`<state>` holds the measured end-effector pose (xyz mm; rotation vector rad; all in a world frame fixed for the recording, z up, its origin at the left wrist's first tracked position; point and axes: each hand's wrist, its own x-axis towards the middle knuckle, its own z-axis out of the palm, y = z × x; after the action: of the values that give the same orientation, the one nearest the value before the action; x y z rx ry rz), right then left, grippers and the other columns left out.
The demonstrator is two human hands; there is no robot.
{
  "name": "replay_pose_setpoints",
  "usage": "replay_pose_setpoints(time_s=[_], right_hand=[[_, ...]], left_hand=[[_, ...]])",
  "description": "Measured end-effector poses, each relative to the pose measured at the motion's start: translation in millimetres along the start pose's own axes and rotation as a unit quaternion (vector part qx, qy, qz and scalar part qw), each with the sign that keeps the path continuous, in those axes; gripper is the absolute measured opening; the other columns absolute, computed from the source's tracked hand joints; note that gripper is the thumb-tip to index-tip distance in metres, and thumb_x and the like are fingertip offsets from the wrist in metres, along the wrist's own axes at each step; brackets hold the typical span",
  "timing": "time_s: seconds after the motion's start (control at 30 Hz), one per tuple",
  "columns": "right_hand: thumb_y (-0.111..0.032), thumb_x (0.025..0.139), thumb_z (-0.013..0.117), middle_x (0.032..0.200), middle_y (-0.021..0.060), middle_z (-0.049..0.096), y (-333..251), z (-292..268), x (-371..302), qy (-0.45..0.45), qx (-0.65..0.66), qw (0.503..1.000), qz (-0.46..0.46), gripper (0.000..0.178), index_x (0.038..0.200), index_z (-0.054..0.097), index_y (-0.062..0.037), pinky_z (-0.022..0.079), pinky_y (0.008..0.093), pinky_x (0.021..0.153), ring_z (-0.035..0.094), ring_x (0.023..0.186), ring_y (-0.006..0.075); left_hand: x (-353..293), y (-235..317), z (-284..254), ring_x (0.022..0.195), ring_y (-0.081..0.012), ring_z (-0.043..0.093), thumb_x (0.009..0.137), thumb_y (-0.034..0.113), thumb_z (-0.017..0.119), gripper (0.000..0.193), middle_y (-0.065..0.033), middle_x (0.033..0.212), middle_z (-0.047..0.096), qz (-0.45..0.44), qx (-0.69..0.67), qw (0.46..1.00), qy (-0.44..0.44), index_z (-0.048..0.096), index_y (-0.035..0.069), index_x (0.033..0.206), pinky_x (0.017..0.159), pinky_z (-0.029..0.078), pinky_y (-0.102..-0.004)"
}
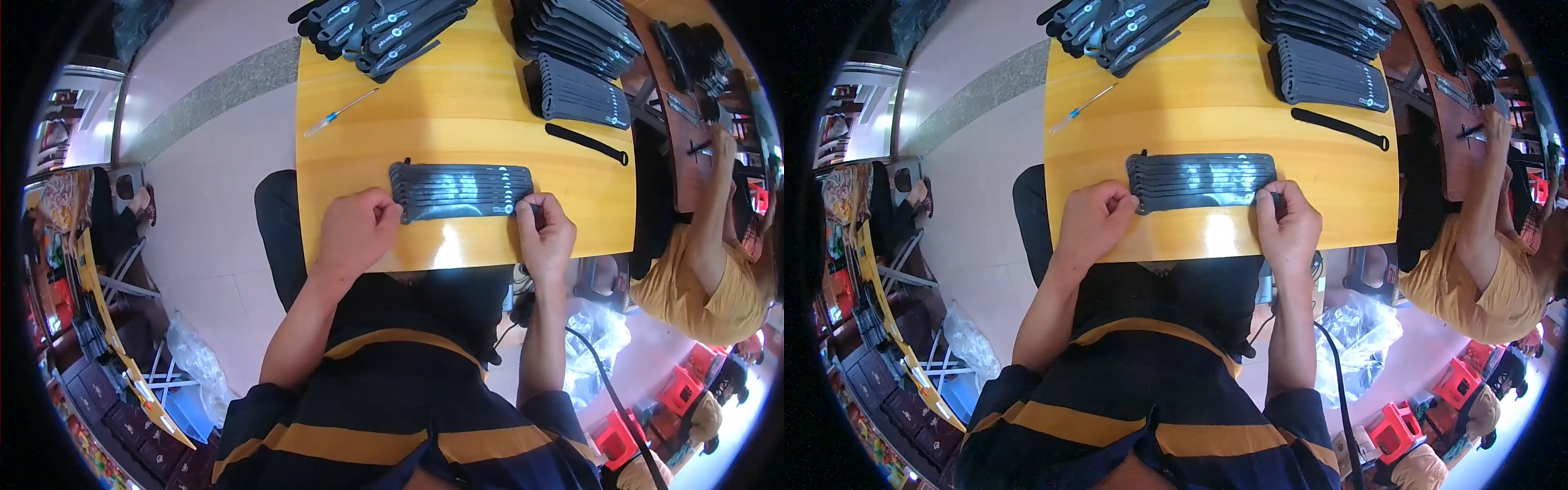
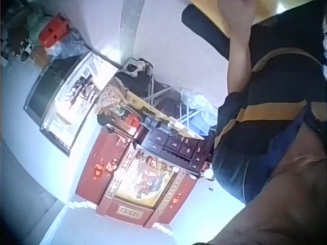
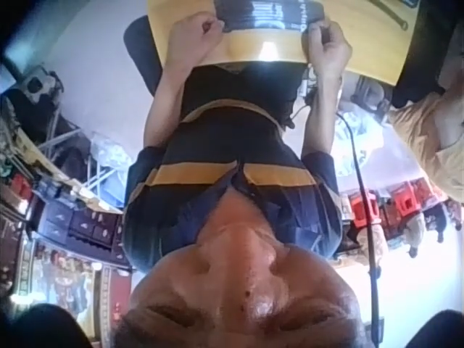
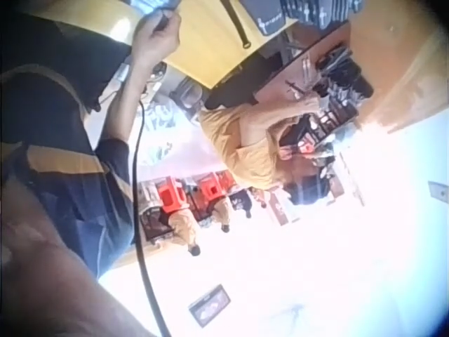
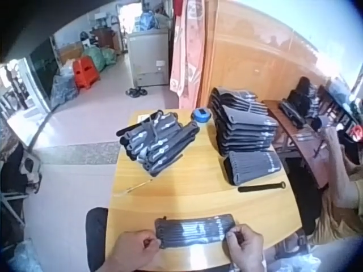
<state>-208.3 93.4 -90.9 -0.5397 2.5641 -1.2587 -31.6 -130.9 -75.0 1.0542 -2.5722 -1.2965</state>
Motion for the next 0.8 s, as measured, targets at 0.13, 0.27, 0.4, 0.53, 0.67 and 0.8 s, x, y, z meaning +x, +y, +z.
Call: replay_pose_setpoints(time_s=[0.13,0.27,0.4,0.53,0.67,0.8], right_hand=[[-0.013,0.095,0.073,0.067,0.0058,0.065,-4.1,-0.2,-0.6,0.008,-0.010,1.000,-0.012,0.012,0.094,0.070,-0.0011,0.049,0.0281,0.060,0.059,0.059,0.0112],[-0.012,0.095,0.073,0.067,0.0065,0.066,-6.0,1.2,-0.5,0.014,-0.017,1.000,-0.021,0.012,0.094,0.070,-0.0012,0.050,0.0289,0.060,0.062,0.060,0.0127],[-0.013,0.096,0.072,0.068,0.0081,0.068,-6.3,0.9,-0.3,0.013,-0.038,0.999,-0.018,0.012,0.094,0.070,-0.0012,0.052,0.0302,0.061,0.064,0.060,0.0147],[-0.013,0.095,0.072,0.069,0.0091,0.068,-7.8,1.0,-0.1,0.013,-0.043,0.999,-0.016,0.012,0.094,0.069,-0.0011,0.052,0.0311,0.062,0.065,0.061,0.0158],[-0.013,0.095,0.073,0.069,0.0089,0.068,-9.5,0.5,-0.6,0.011,-0.046,0.999,-0.016,0.012,0.094,0.069,-0.0009,0.053,0.0311,0.062,0.065,0.061,0.0159],[-0.013,0.095,0.073,0.069,0.0098,0.068,-7.7,2.0,-0.7,0.010,-0.050,0.999,-0.015,0.012,0.093,0.069,-0.0017,0.053,0.0314,0.062,0.065,0.061,0.0166]], left_hand=[[0.1,-0.2,1.5,0.056,-0.0179,0.063,0.091,0.017,0.076,0.017,-0.0107,0.067,0.069,-0.002,0.002,1.000,0.002,0.074,0.000,0.088,0.056,0.048,-0.0321],[0.0,-1.9,2.4,0.057,-0.0184,0.065,0.091,0.017,0.075,0.017,-0.0111,0.068,0.069,0.013,0.007,1.000,0.015,0.074,0.001,0.088,0.057,0.048,-0.0322],[0.1,4.0,0.5,0.068,-0.0337,0.071,0.090,0.020,0.072,0.018,-0.0145,0.072,0.072,-0.013,0.007,1.000,0.006,0.075,0.004,0.084,0.066,0.055,-0.0414],[-0.2,5.1,-0.1,0.068,-0.0341,0.071,0.090,0.020,0.072,0.018,-0.0147,0.072,0.072,-0.012,0.015,1.000,0.005,0.074,0.004,0.083,0.067,0.056,-0.0415],[0.0,5.5,-0.5,0.069,-0.0344,0.071,0.090,0.020,0.072,0.018,-0.0148,0.072,0.072,-0.016,0.020,1.000,0.000,0.074,0.004,0.083,0.067,0.056,-0.0416],[0.3,3.5,0.7,0.068,-0.0345,0.071,0.090,0.020,0.072,0.018,-0.0149,0.072,0.072,-0.011,0.024,1.000,0.003,0.074,0.004,0.083,0.067,0.056,-0.0419]])
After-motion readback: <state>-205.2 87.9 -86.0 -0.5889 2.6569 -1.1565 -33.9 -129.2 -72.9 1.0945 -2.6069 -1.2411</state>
